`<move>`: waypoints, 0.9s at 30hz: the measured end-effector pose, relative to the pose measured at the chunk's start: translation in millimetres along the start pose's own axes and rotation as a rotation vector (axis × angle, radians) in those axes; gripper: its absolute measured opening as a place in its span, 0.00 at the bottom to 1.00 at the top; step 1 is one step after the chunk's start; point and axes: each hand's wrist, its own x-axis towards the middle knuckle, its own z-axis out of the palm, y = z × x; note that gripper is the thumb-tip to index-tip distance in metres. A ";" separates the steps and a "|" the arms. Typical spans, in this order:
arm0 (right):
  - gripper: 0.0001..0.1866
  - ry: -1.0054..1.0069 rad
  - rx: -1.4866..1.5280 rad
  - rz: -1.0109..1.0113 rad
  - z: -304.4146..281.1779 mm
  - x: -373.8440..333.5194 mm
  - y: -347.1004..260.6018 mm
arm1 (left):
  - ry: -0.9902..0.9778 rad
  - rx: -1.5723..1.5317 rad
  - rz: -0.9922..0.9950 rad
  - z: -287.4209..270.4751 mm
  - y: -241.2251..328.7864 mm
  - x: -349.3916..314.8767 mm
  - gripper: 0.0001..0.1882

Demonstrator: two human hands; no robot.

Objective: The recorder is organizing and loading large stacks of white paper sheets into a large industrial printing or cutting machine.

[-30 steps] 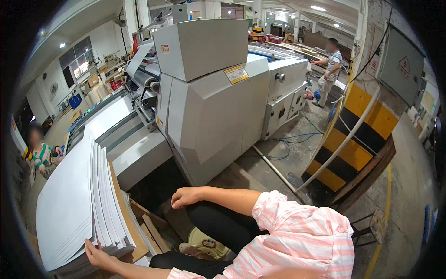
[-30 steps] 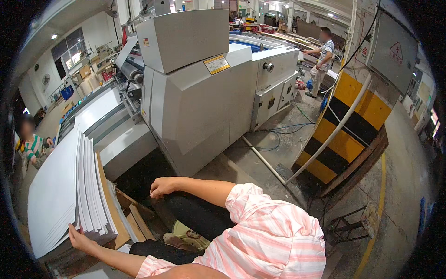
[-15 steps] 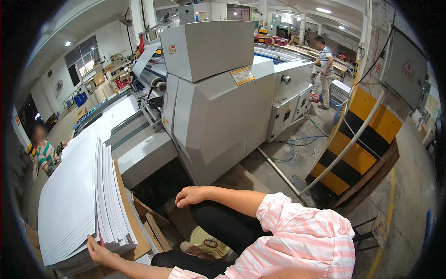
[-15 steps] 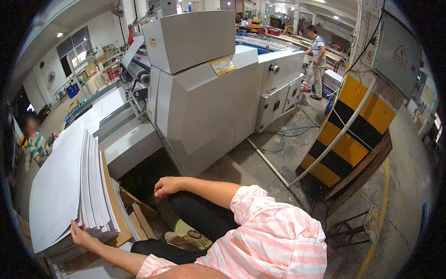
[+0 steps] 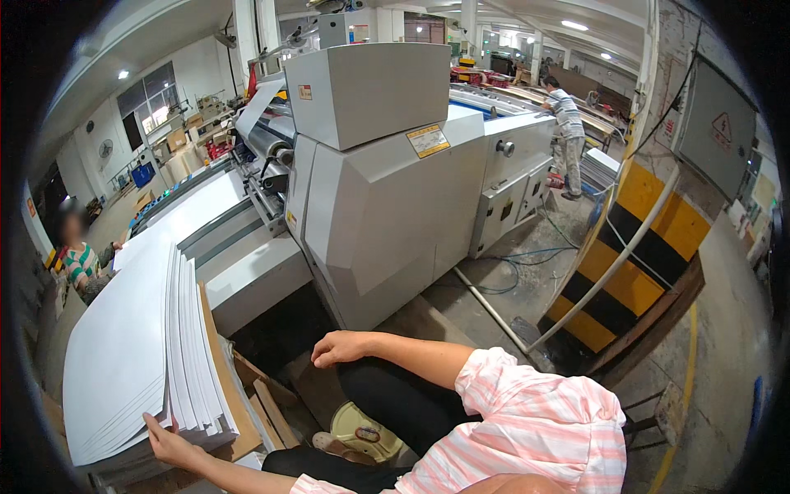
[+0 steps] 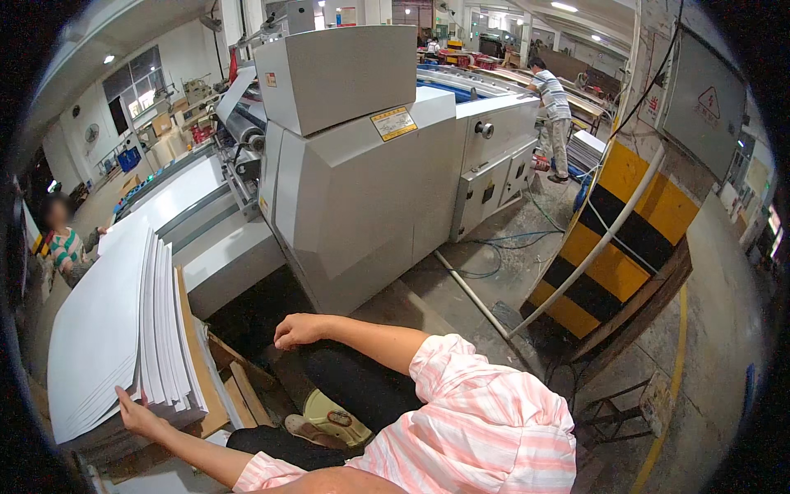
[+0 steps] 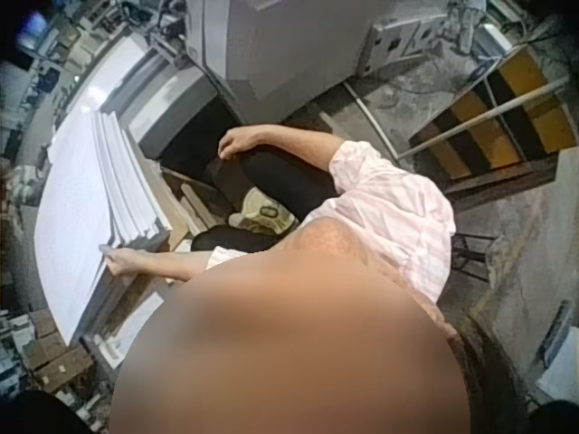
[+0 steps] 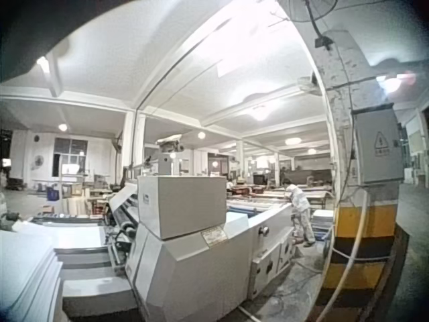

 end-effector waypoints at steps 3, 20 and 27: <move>0.19 -0.005 0.003 -0.001 1.0 -1.6 -1.7 | 0.004 0.138 0.030 1.2 2.1 0.2 0.19; 0.20 0.020 -0.010 0.003 -5.3 -7.1 0.6 | -0.031 0.173 0.045 -2.2 -14.8 12.7 0.18; 0.18 0.046 0.020 -0.016 -4.1 -7.8 -1.1 | -0.054 0.103 0.030 -4.1 -10.0 8.2 0.18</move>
